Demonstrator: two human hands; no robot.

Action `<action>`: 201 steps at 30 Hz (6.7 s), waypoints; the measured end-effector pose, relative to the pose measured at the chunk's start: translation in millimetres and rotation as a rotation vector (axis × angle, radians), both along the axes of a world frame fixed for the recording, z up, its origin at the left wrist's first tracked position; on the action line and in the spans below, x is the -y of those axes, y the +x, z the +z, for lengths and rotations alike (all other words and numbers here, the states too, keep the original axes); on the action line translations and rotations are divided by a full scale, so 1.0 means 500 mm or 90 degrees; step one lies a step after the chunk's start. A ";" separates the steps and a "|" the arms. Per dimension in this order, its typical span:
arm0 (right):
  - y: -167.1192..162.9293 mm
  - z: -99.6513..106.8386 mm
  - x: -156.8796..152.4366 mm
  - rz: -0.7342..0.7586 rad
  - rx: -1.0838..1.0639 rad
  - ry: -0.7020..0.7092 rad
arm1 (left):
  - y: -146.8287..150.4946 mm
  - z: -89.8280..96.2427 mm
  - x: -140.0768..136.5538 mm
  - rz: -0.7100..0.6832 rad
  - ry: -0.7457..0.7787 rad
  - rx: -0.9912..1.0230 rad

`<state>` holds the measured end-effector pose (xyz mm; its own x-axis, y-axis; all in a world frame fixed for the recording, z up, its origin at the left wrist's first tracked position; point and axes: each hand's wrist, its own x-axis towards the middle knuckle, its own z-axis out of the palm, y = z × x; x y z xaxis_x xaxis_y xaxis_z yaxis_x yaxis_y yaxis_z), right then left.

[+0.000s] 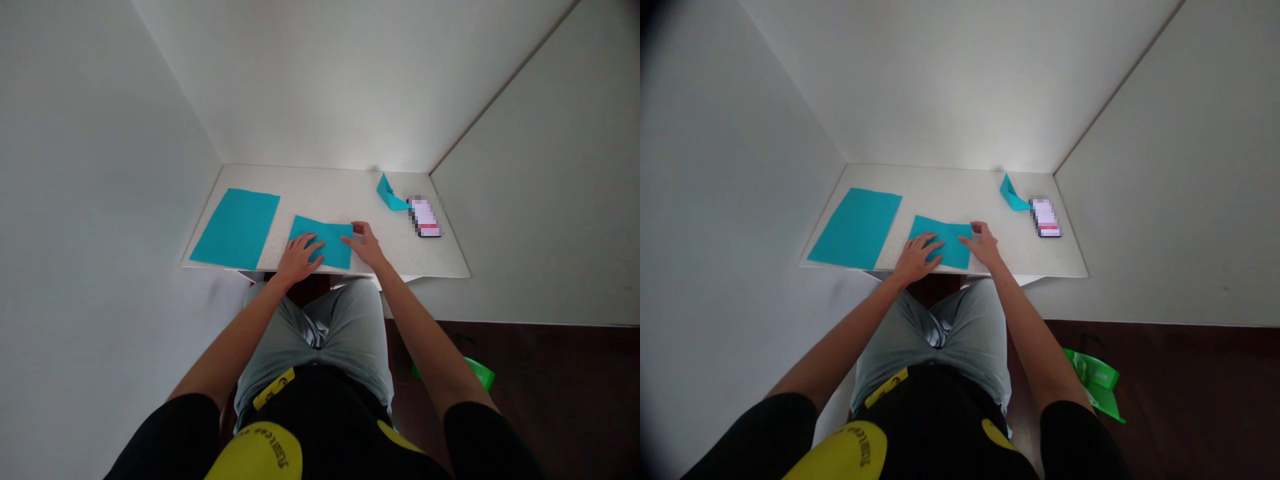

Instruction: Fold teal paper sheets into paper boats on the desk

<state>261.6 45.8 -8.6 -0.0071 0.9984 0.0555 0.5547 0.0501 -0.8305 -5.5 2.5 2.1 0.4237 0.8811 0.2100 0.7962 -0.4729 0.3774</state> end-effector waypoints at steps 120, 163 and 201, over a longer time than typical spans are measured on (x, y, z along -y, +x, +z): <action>-0.007 -0.030 0.201 0.239 0.362 0.242 | -0.076 -0.044 0.108 -0.037 0.057 -0.026; 0.036 0.006 0.180 0.238 0.313 0.181 | 0.033 -0.005 0.036 -0.099 -0.029 0.007; 0.024 0.001 0.196 0.097 0.373 0.217 | -0.092 -0.015 0.106 -0.032 0.021 0.015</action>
<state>273.6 -52.4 -8.3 -0.2707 0.9113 0.3101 0.8728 0.3683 -0.3203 -51.7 -50.4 -5.3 0.4613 0.8518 0.2485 0.7624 -0.5237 0.3800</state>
